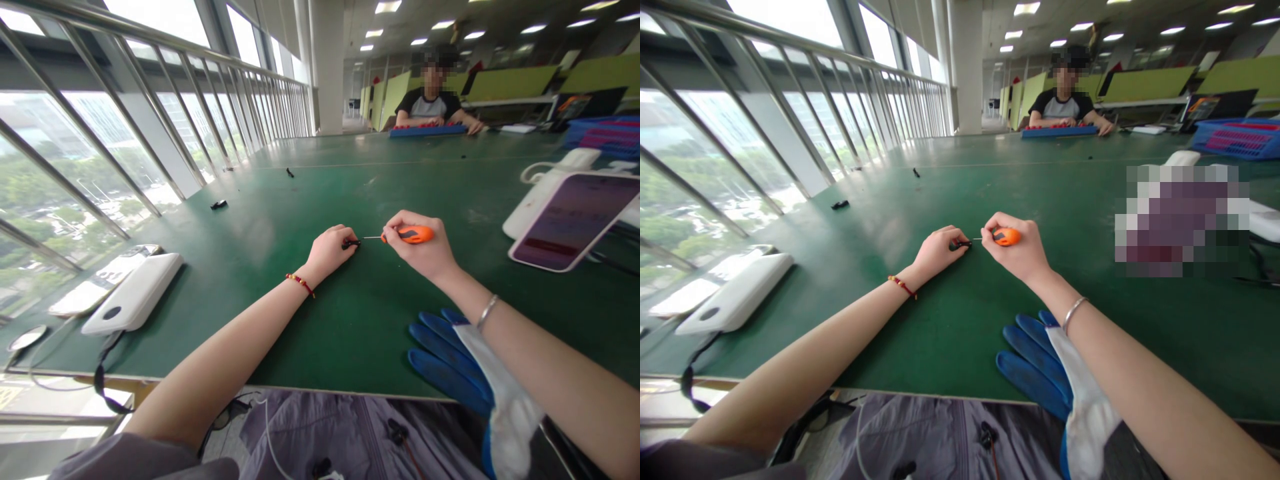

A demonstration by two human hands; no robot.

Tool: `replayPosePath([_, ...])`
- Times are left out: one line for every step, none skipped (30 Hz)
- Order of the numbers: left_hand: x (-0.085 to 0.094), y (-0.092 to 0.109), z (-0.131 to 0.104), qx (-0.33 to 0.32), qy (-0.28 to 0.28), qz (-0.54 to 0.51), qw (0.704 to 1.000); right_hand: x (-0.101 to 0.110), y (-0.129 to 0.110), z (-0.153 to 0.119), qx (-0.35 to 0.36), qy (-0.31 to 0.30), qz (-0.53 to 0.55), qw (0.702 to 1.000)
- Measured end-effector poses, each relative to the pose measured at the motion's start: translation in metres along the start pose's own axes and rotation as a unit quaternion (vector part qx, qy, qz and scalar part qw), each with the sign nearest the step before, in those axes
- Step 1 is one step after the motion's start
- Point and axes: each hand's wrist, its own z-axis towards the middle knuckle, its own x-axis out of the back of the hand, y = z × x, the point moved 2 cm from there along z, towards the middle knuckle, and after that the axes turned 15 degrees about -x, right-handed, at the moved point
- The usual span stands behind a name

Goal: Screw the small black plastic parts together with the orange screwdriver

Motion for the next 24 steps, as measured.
replayPosePath([0.0001,0.0002,0.0,0.0,-0.001,0.0,1.0,-0.0004,-0.0005,-0.0002,0.0,-0.003,-0.002,1.0])
replayPosePath([0.0002,0.0003,0.0,-0.001,-0.001,0.0,1.0,-0.0007,-0.0009,-0.0004,0.001,-0.008,-0.004,1.0])
replayPosePath([0.0002,0.0004,0.0,-0.002,0.0,0.001,1.0,-0.001,-0.0012,-0.0005,0.002,-0.013,-0.006,1.0])
replayPosePath([0.0002,0.0004,0.0,-0.004,0.001,0.001,1.0,-0.0013,-0.0015,-0.0005,0.002,-0.018,-0.008,1.0])
replayPosePath([0.0002,0.0004,0.0,-0.006,0.003,0.001,1.0,-0.0015,-0.0016,-0.0005,0.002,-0.022,-0.01,1.0])
replayPosePath([0.0002,0.0004,-0.0001,-0.008,0.006,0.001,1.0,-0.0017,-0.0016,-0.0005,0.003,-0.024,-0.01,1.0])
replayPosePath([0.0002,0.0005,-0.0001,-0.01,0.009,0.001,1.0,-0.0019,-0.0015,-0.0005,0.004,-0.026,-0.011,1.0])
replayPosePath([0.0003,0.0006,-0.0002,-0.01,0.01,0.001,1.0,-0.002,-0.0014,-0.0005,0.004,-0.027,-0.011,1.0])
replayPosePath([0.0003,0.0007,-0.0002,-0.01,0.01,0.001,1.0,-0.0021,-0.0013,-0.0005,0.004,-0.027,-0.012,1.0])
replayPosePath([0.0004,0.0008,-0.0002,-0.009,0.009,0.001,1.0,-0.0023,-0.0011,-0.0004,0.003,-0.027,-0.012,1.0])
replayPosePath([0.0005,0.001,-0.0002,-0.008,0.007,0.001,1.0,-0.0024,-0.0009,-0.0005,0.002,-0.028,-0.012,1.0])
replayPosePath([0.0006,0.0012,-0.0001,-0.007,0.005,0.001,1.0,-0.0025,-0.0008,-0.0005,0.0,-0.029,-0.013,0.999])
replayPosePath([0.0007,0.0014,0.0,-0.005,0.003,0.001,1.0,-0.0027,-0.0006,-0.0005,-0.001,-0.032,-0.013,0.999])
replayPosePath([0.0008,0.0015,0.0001,-0.004,0.002,0.001,1.0,-0.0028,-0.0004,-0.0006,-0.001,-0.035,-0.013,0.999])
replayPosePath([0.0008,0.0016,0.0003,-0.004,0.001,0.001,1.0,-0.003,-0.0002,-0.0006,-0.001,-0.038,-0.013,0.999])
replayPosePath([0.0008,0.0016,0.0004,-0.004,0.001,0.001,1.0,-0.0031,0.0,-0.0007,-0.002,-0.04,-0.012,0.999])
replayPosePath([0.0007,0.0015,0.0005,-0.005,0.001,0.001,1.0,-0.0032,0.0002,-0.0007,-0.002,-0.041,-0.012,0.999])
replayPosePath([0.0005,0.0013,0.0006,-0.006,0.002,0.001,1.0,-0.0033,0.0004,-0.0006,-0.004,-0.043,-0.012,0.999])
replayPosePath([0.0004,0.001,0.0006,-0.007,0.003,0.001,1.0,-0.0034,0.0007,-0.0004,-0.008,-0.043,-0.013,0.999])
replayPosePath([0.0002,0.0007,0.0005,-0.008,0.004,0.001,1.0,-0.0035,0.001,-0.0002,-0.013,-0.043,-0.014,0.999])
replayPosePath([0.0,0.0004,0.0004,-0.009,0.005,0.0,1.0,-0.0035,0.0013,0.0002,-0.018,-0.042,-0.016,0.999])
replayPosePath([-0.0002,0.0001,0.0003,-0.01,0.006,0.0,1.0,-0.0035,0.0016,0.0006,-0.024,-0.041,-0.016,0.999])
replayPosePath([-0.0004,-0.0001,0.0002,-0.011,0.006,-0.001,1.0,-0.0035,0.0019,0.001,-0.03,-0.038,-0.015,0.999])
replayPosePath([-0.0006,-0.0004,0.0001,-0.012,0.007,-0.002,1.0,-0.0034,0.0021,0.0014,-0.035,-0.036,-0.012,0.999])
